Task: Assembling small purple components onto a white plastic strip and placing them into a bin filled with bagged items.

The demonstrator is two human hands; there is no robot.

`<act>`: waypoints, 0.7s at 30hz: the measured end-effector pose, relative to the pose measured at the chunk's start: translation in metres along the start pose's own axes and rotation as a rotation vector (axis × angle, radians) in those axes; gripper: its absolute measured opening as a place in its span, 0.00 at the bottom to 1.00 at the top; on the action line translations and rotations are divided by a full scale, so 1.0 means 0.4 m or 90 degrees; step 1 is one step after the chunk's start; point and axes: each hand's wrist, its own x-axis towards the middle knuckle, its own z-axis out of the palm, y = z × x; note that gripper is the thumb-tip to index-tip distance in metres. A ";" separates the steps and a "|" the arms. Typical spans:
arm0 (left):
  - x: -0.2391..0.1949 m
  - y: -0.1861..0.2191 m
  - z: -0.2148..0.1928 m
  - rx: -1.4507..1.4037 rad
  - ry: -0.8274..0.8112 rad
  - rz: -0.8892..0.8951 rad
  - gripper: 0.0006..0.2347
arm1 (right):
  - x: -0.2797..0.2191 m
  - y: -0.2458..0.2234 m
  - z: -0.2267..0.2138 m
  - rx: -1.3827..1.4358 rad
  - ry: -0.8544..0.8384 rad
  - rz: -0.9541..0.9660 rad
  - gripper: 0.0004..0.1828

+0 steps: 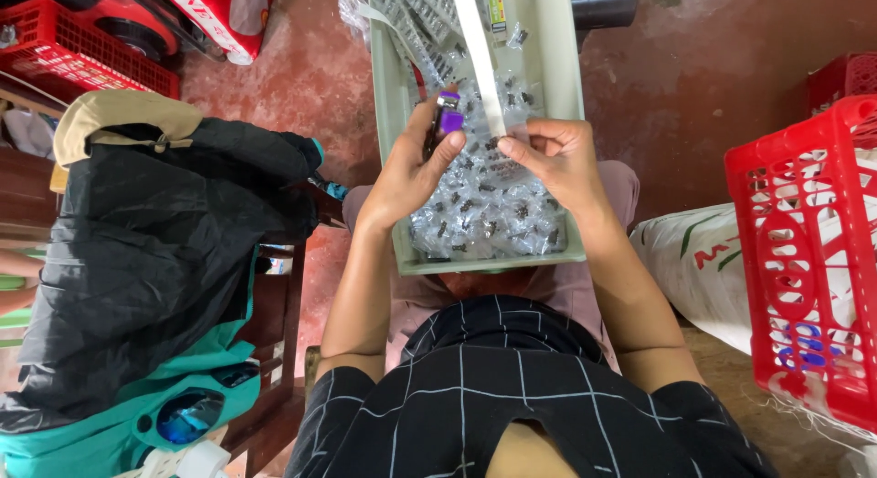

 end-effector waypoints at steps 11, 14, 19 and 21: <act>-0.004 -0.059 0.005 0.094 0.014 0.079 0.16 | -0.004 0.044 -0.023 -0.081 -0.032 -0.067 0.05; 0.000 -0.059 0.010 0.081 -0.002 0.084 0.15 | -0.004 0.055 -0.027 -0.092 -0.041 -0.084 0.05; 0.004 -0.074 0.014 0.083 -0.011 0.089 0.12 | -0.007 0.043 -0.028 -0.111 -0.051 -0.092 0.05; 0.006 -0.071 0.014 0.084 -0.021 0.087 0.10 | -0.010 0.041 -0.029 -0.122 -0.054 -0.087 0.05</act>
